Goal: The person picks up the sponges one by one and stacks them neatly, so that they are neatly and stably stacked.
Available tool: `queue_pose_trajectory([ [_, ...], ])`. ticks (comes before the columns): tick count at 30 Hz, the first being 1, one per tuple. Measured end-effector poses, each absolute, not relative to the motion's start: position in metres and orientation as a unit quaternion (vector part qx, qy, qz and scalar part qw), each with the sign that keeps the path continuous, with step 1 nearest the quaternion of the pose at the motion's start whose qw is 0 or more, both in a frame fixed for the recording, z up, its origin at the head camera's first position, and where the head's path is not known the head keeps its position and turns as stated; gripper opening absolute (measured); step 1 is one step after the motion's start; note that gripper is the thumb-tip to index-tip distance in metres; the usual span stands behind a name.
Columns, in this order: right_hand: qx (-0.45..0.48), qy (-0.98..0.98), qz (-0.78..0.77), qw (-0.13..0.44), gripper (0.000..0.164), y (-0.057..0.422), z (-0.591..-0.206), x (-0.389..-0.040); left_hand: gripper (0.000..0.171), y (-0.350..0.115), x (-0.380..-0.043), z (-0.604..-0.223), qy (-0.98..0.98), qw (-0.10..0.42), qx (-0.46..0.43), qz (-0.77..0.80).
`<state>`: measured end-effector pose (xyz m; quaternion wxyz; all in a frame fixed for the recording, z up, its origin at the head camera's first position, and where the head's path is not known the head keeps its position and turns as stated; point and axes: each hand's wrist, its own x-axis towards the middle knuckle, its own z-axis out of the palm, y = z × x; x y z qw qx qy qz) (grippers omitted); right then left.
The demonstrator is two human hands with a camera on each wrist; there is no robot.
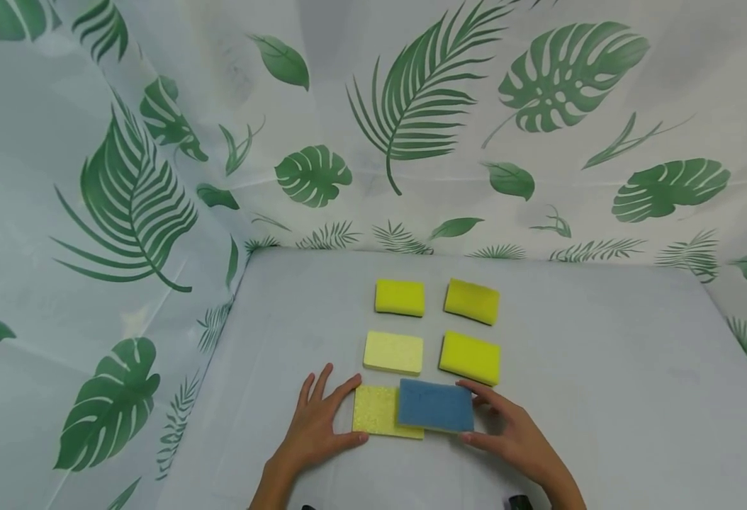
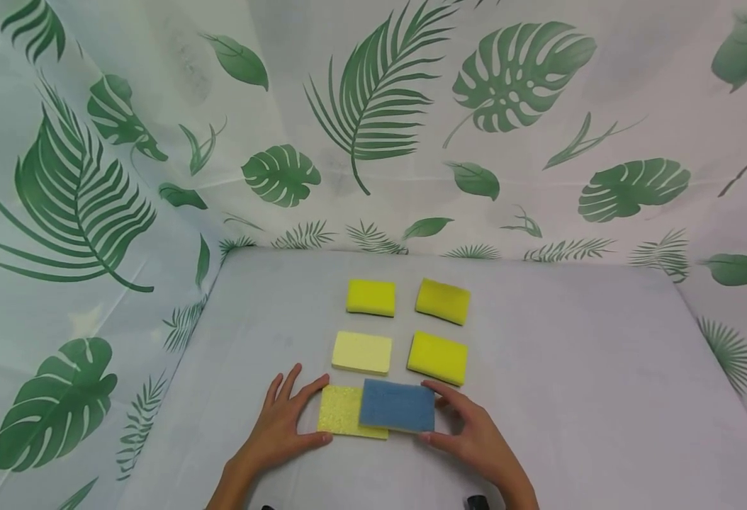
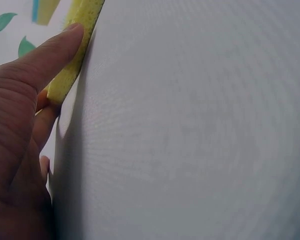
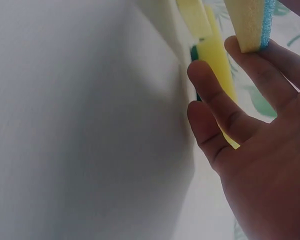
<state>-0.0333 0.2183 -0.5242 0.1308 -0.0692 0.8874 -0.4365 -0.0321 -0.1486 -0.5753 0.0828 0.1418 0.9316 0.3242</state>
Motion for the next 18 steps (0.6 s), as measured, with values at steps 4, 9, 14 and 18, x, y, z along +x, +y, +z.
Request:
queue_pose_trajectory([
  [4,-0.082,0.878,-0.452,0.134,0.080,0.208,-0.527,-0.039,0.092,-0.149,-0.032,-0.575,0.934,0.082,0.142,0.318],
  [9,-0.106,0.870,-0.464,0.131,0.078,0.198,-0.531,-0.042,0.092,-0.148,-0.033,-0.574,0.933,0.086,0.138,0.322],
  [14,-0.122,0.859,-0.478,0.135,0.079,0.187,-0.535,-0.044,0.092,-0.148,-0.033,-0.574,0.932,0.095,0.128,0.325],
  [18,-0.136,0.855,-0.483,0.130,0.080,0.180,-0.539,-0.044,0.092,-0.148,-0.034,-0.575,0.935,0.096,0.123,0.318],
])
